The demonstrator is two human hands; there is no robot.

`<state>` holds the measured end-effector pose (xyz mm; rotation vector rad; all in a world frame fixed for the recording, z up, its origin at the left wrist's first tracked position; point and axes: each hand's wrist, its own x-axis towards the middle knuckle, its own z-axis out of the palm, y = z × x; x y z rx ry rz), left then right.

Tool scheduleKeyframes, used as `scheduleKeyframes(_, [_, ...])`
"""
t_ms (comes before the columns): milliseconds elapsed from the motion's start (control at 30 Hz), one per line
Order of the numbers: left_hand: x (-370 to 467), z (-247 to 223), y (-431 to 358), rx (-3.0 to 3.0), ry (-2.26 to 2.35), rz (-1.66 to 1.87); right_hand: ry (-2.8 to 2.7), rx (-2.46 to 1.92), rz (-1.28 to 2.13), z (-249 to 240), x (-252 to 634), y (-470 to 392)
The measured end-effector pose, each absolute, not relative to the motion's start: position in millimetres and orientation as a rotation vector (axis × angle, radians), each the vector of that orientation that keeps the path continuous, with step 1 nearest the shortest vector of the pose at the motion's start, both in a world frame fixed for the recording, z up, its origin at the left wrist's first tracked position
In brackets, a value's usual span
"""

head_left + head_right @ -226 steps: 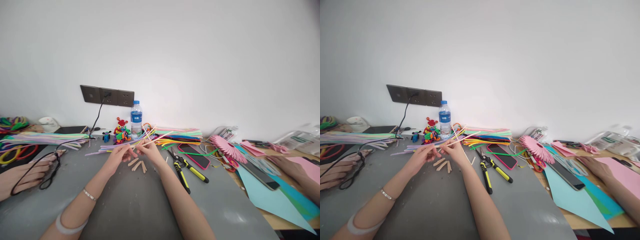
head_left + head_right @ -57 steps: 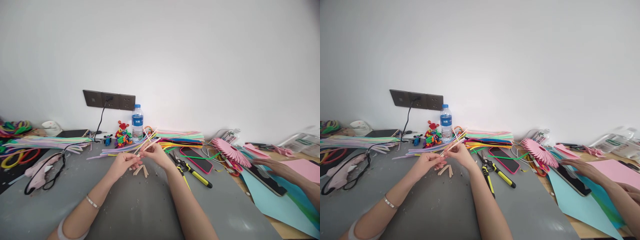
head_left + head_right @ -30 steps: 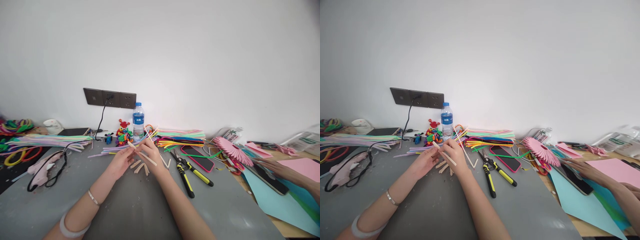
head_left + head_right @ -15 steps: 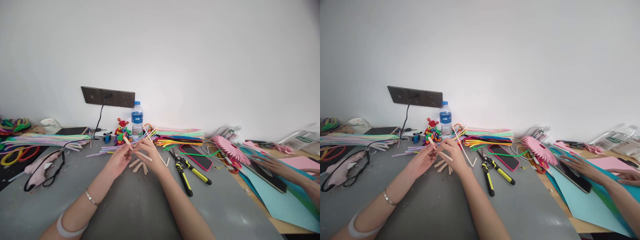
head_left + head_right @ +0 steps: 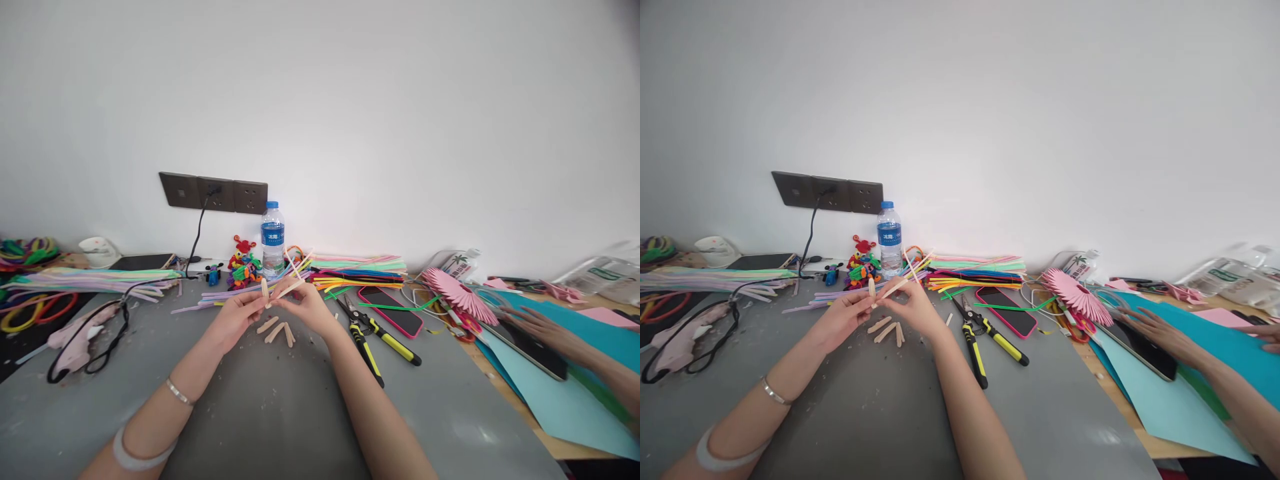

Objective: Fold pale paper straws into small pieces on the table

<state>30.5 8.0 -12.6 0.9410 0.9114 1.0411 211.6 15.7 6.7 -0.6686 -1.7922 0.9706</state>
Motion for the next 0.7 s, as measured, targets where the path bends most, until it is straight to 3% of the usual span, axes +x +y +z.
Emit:
scheduleKeyframes(233, [32,-7,1,1.168,0.863,0.813,-1.655,-0.582,1.281,8,224,20])
scheduleKeyframes(700, [29,-4,0,1.497,0.901,0.725,-1.578,-0.675,1.476,6,226,19])
